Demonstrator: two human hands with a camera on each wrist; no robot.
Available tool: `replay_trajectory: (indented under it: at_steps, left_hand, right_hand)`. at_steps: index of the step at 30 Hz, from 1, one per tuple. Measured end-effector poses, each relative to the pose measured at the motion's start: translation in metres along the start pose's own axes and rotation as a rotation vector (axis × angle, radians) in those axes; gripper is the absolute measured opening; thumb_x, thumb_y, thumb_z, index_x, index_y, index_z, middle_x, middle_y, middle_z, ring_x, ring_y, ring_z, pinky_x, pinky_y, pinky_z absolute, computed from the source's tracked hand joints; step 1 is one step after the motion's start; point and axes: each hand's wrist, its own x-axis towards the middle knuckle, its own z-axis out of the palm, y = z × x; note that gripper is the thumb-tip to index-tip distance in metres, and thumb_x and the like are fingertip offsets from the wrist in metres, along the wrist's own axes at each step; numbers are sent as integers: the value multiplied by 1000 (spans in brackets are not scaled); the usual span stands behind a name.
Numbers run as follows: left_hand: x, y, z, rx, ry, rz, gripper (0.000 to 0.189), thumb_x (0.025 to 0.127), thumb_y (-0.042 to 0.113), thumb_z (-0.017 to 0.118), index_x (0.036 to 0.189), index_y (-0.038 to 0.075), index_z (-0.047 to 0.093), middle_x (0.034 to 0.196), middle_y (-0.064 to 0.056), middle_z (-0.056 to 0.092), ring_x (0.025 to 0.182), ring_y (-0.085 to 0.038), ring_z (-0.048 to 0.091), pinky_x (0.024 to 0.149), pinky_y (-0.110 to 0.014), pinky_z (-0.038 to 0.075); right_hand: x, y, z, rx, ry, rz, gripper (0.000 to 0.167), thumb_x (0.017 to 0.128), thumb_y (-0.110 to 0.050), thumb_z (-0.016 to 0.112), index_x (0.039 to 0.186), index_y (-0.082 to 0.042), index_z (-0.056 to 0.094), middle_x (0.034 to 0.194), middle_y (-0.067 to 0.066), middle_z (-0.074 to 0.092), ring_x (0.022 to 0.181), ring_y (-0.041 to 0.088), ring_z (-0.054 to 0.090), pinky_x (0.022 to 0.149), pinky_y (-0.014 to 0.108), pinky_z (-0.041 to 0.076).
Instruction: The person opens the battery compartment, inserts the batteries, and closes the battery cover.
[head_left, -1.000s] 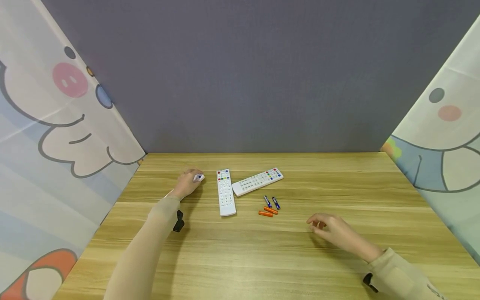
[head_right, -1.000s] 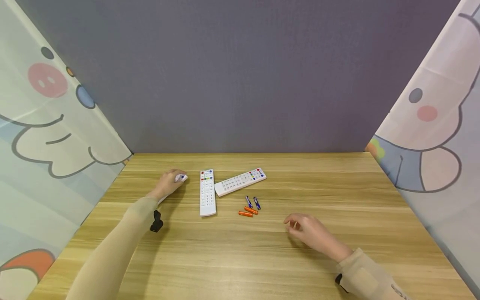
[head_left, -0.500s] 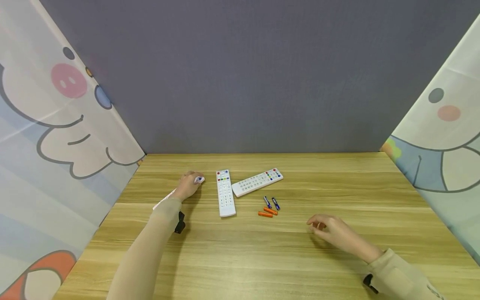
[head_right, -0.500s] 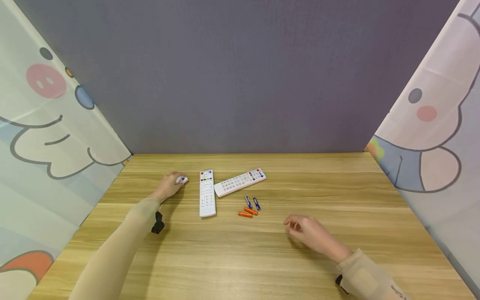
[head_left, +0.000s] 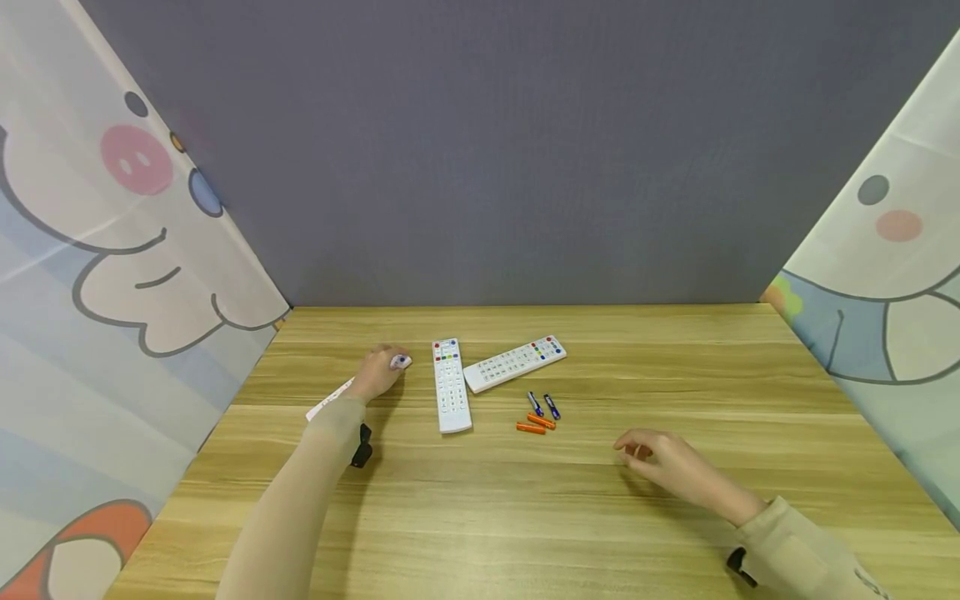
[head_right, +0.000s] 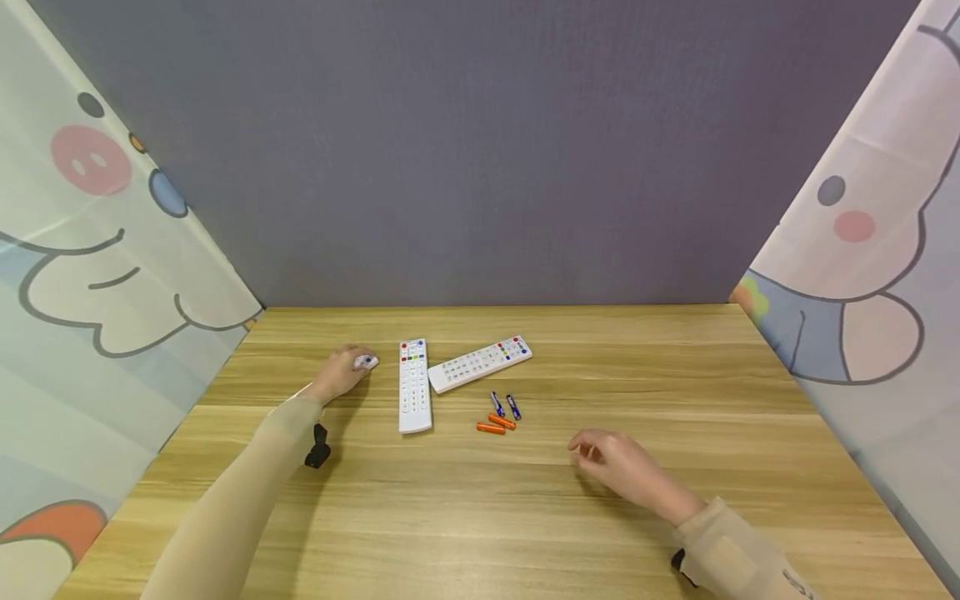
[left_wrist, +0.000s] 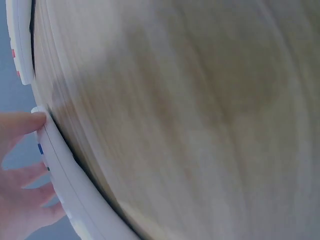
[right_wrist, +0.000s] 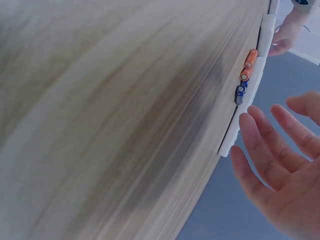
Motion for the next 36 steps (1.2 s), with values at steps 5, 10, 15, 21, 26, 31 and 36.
replay_trajectory:
  at_steps: [5, 10, 15, 21, 26, 31, 36]
  left_hand:
    - [1, 8, -2, -22, 63, 32, 28, 83, 4, 57, 110, -5, 57, 113, -28, 52, 102, -42, 50, 86, -52, 43]
    - [1, 19, -4, -103, 108, 30, 28, 84, 3, 55, 111, -5, 55, 112, -27, 51, 85, -33, 59, 71, -40, 52]
    - [2, 32, -5, -204, 83, -19, 30, 86, 0, 48, 115, -4, 53, 116, -28, 47, 44, -11, 45, 41, -21, 41]
    - [1, 48, -4, -207, 41, -32, 34, 84, 2, 48, 118, -5, 51, 122, -29, 45, 37, -8, 31, 35, -19, 31]
    - [-4, 61, 0, -143, 32, -7, 32, 84, 8, 53, 115, -3, 54, 119, -26, 49, 45, -12, 39, 41, -24, 37]
    - [-11, 73, 5, -105, 16, 13, 31, 84, 11, 57, 112, -2, 56, 113, -25, 52, 48, -14, 43, 44, -24, 40]
    - [-16, 83, 10, -23, 36, 42, 34, 81, 15, 62, 110, -2, 57, 110, -26, 52, 69, -26, 57, 59, -35, 50]
  right_hand:
    - [0, 0, 0, 4, -4, 12, 16, 81, -4, 60, 97, -2, 61, 87, 3, 63, 71, 4, 54, 59, 20, 49]
    - [1, 0, 0, -4, 5, 7, 16, 81, -4, 60, 96, -2, 62, 86, 2, 63, 71, 3, 54, 58, 20, 49]
    - [2, 0, -1, -2, 4, 2, 15, 82, -5, 59, 97, -2, 62, 87, 3, 63, 71, 3, 54, 59, 20, 49]
    - [2, 0, -1, 13, -3, 5, 15, 83, -6, 58, 97, -2, 61, 88, 3, 63, 72, 3, 54, 59, 21, 49]
    - [2, 0, -1, 18, 0, 3, 15, 83, -6, 58, 97, -2, 61, 87, 3, 63, 71, 2, 53, 59, 20, 49]
    - [2, 0, -1, 21, -5, 5, 15, 84, -7, 58, 98, -2, 61, 87, 3, 63, 71, 2, 54, 59, 20, 49]
    - [2, -1, 0, 20, -7, 2, 15, 83, -6, 58, 97, -2, 61, 87, 3, 63, 71, 2, 54, 59, 20, 49]
